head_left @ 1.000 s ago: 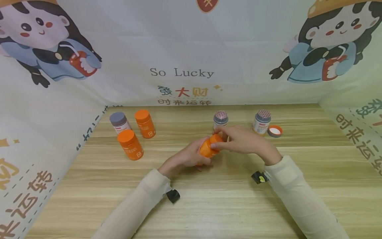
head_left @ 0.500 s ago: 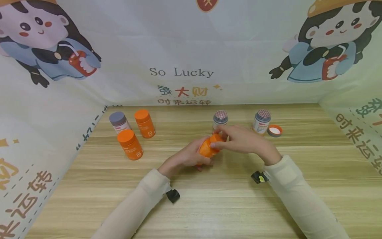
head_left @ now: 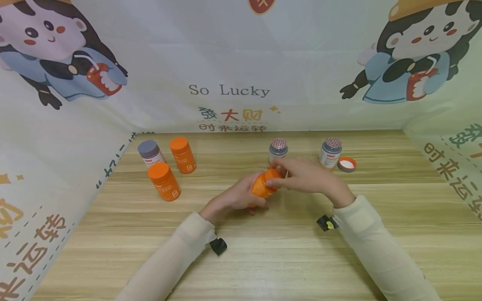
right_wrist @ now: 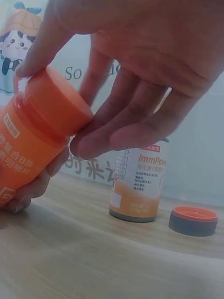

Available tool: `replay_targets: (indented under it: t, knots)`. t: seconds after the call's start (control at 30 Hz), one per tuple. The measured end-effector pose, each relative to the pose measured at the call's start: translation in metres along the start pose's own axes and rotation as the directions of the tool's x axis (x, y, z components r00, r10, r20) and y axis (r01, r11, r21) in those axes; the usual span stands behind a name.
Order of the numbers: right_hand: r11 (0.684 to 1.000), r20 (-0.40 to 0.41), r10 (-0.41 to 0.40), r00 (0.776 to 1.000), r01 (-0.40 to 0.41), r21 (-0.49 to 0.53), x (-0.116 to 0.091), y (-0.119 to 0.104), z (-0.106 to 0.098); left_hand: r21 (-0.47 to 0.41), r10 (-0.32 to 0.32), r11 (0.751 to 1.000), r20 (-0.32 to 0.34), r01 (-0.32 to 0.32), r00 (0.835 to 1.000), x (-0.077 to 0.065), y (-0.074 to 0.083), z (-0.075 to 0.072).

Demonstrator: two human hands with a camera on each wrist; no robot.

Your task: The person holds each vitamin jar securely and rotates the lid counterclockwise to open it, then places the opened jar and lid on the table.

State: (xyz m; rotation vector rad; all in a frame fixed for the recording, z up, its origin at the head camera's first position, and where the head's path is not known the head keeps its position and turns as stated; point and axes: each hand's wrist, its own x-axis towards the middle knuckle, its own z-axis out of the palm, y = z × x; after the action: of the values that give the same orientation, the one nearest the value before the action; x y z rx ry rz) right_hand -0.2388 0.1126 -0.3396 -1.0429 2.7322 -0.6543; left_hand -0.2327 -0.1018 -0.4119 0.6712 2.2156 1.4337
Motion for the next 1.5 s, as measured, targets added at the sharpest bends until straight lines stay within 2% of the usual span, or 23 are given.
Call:
replay_targets:
  t: [0.2,0.43,0.77,1.13,1.27,1.4,1.5]
  knots:
    - [0.999,0.001,-0.037,0.999,0.037,0.005,-0.001,0.002,-0.002,-0.005,-0.020,1.000,-0.009,0.020,1.000,0.002,0.001,0.001]
    - [0.999,0.000,0.001,1.000,-0.001,0.038,0.001,0.001,-0.002,0.001,-0.002,1.000,-0.002,0.002,1.000,0.003,0.002,-0.001]
    - [0.990,0.017,-0.097,0.995,0.094,0.107,-0.002,0.005,-0.008,0.000,-0.002,1.000,-0.001,0.002,1.000,0.007,0.003,-0.001]
    - [0.975,-0.006,-0.103,0.995,0.102,0.199,-0.006,0.008,-0.016,-0.027,-0.002,1.000,-0.009,0.001,1.000,0.006,0.004,0.000]
    - [0.968,-0.038,-0.100,0.994,0.106,0.227,-0.008,0.012,-0.016,-0.054,-0.004,0.999,-0.053,0.001,0.999,0.005,0.003,0.000]
    - [0.974,-0.075,-0.084,0.994,0.097,0.204,-0.008,0.014,-0.020,-0.136,-0.013,0.991,-0.119,-0.003,0.993,0.005,0.001,-0.009]
    - [0.978,-0.092,-0.066,0.994,0.082,0.192,-0.007,0.014,-0.022,-0.103,0.018,0.994,-0.199,-0.039,0.980,0.006,0.000,-0.021]
